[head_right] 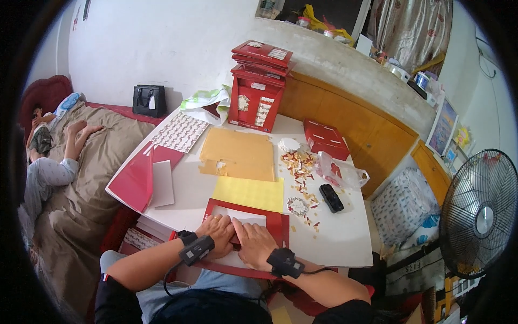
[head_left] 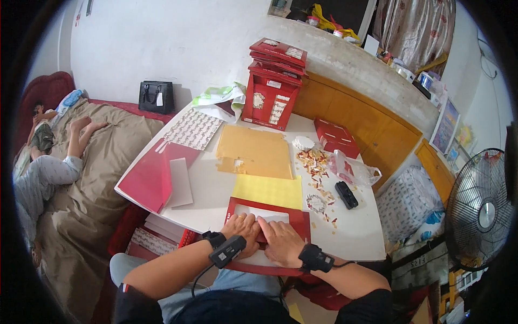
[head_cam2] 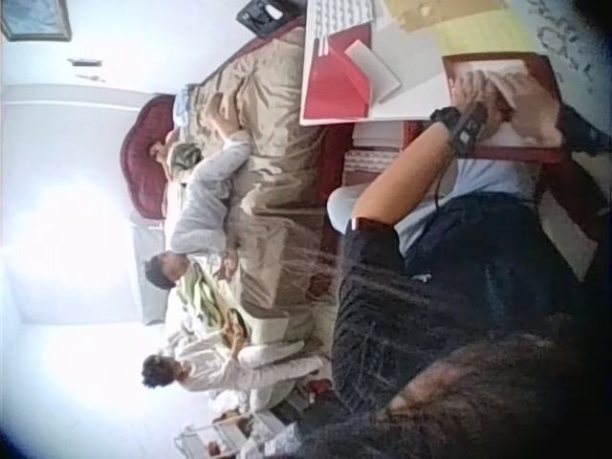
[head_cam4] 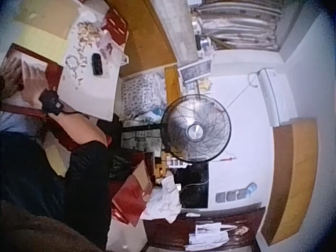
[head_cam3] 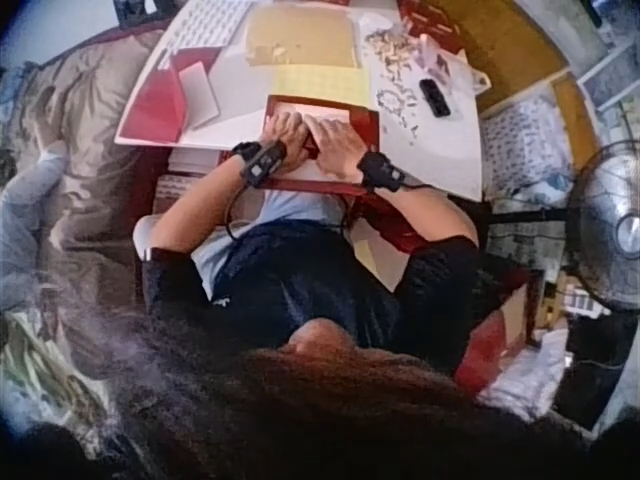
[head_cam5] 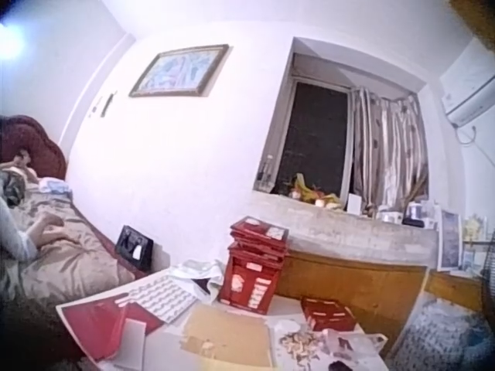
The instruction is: Assembling and folding red money wallets or envelopes from flat cardstock pieces.
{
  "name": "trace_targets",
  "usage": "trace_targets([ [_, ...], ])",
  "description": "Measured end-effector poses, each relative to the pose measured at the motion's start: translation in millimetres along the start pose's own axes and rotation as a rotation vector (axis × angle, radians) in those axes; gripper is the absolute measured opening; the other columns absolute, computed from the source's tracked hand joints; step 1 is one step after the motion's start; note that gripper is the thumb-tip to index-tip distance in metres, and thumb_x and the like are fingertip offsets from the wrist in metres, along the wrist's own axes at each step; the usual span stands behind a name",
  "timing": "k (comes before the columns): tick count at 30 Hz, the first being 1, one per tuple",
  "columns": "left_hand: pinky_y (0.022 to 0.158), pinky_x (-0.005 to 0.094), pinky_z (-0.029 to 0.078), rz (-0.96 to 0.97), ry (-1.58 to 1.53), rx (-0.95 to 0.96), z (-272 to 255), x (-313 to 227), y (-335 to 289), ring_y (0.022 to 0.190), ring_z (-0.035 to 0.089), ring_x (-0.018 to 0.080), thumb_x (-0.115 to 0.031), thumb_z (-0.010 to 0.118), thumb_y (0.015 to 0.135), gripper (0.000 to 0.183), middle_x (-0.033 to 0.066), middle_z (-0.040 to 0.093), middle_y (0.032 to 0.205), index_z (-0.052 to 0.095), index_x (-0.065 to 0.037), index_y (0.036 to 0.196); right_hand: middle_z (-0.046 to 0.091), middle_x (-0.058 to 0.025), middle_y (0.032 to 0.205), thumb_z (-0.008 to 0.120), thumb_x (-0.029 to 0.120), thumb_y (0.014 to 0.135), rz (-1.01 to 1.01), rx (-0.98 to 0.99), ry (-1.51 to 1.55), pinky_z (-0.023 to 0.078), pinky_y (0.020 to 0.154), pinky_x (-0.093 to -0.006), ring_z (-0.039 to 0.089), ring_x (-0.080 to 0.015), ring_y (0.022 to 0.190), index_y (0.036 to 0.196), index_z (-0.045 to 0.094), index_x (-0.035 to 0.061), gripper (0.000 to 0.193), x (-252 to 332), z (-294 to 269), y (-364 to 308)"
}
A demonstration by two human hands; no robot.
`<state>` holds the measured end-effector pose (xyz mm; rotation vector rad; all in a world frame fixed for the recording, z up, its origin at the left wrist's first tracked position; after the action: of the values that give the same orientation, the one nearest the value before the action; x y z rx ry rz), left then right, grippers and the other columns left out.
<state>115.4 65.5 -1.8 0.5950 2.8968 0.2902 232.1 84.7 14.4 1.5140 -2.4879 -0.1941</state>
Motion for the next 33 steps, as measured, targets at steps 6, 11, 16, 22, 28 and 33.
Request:
trace_targets([
  [6, 0.086, 0.0403, 0.039, -0.001, 0.055, -0.064, -7.6, 0.1, -4.5, 0.089, 0.054, 0.0300, -0.028, 0.061, 0.071, 0.047, 0.0165, 0.057, 0.094, 0.059, 0.002, 0.108, 0.052, -0.0159, 0.093, 0.064, 0.016, 0.069, -0.051, -0.116, -0.110, 0.044, 0.072, -0.0403, 0.054, -0.0308, 0.082, 0.133, 0.037, -0.0084, 0.074, -7.3, 10.0, 0.7],
  [11, 0.095, 0.0405, 0.035, 0.025, 0.201, -0.024, -2.2, 10.0, -10.2, 0.092, 0.055, 0.0282, -0.025, 0.060, 0.070, 0.057, 0.0142, 0.061, 0.093, 0.053, 0.001, 0.121, 0.051, -0.0165, 0.090, 0.063, 0.016, 0.069, -0.085, -0.120, -0.137, 0.044, 0.066, -0.0418, 0.054, -0.0310, 0.076, 0.130, 0.040, -0.0096, 0.070, -16.3, 19.6, 3.8],
  [16, 0.096, 0.0428, 0.035, -0.007, 0.225, -0.022, 10.2, 14.4, -9.5, 0.091, 0.056, 0.0279, -0.021, 0.056, 0.075, 0.057, 0.0137, 0.060, 0.096, 0.049, 0.002, 0.127, 0.051, -0.0183, 0.090, 0.063, 0.017, 0.069, -0.063, -0.123, -0.151, 0.044, 0.066, -0.0426, 0.055, -0.0322, 0.075, 0.129, 0.041, -0.0100, 0.070, -13.0, 15.6, 8.4],
  [22, 0.092, 0.0522, 0.040, -0.064, 0.324, -0.039, 9.8, 8.3, -13.1, 0.097, 0.055, 0.0313, -0.020, 0.049, 0.084, 0.053, 0.0168, 0.055, 0.114, 0.044, 0.004, 0.132, 0.051, -0.0206, 0.092, 0.063, 0.019, 0.070, 0.000, 0.019, -0.105, 0.044, 0.070, -0.0445, 0.056, -0.0345, 0.078, 0.132, 0.036, -0.0115, 0.074, -7.2, 11.1, 9.6],
  [28, 0.095, 0.0576, 0.039, -0.041, 0.362, -0.092, 14.0, -2.8, -24.1, 0.116, 0.050, 0.0362, -0.020, 0.045, 0.088, 0.052, 0.0209, 0.047, 0.132, 0.040, 0.001, 0.136, 0.050, -0.0206, 0.097, 0.063, 0.022, 0.070, 0.094, 0.033, -0.089, 0.043, 0.074, -0.0452, 0.053, -0.0351, 0.081, 0.137, 0.030, -0.0089, 0.081, -8.1, 17.3, 7.8],
  [33, 0.096, 0.0600, 0.037, -0.078, 0.366, -0.035, 20.6, -2.3, -27.6, 0.122, 0.046, 0.0392, -0.024, 0.043, 0.089, 0.055, 0.0245, 0.043, 0.137, 0.038, 0.002, 0.137, 0.048, -0.0205, 0.098, 0.062, 0.022, 0.071, 0.011, 0.014, -0.086, 0.041, 0.077, -0.0445, 0.050, -0.0339, 0.086, 0.137, 0.031, -0.0091, 0.080, 2.9, 11.3, 2.6],
])
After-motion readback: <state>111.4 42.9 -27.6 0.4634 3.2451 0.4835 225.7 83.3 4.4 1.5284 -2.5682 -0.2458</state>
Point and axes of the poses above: each hand's wrist, its own y-axis towards the middle knuckle, its own z-axis out of the palm, x = y × z, the point moved 5 cm from there along y, towards the middle knuckle
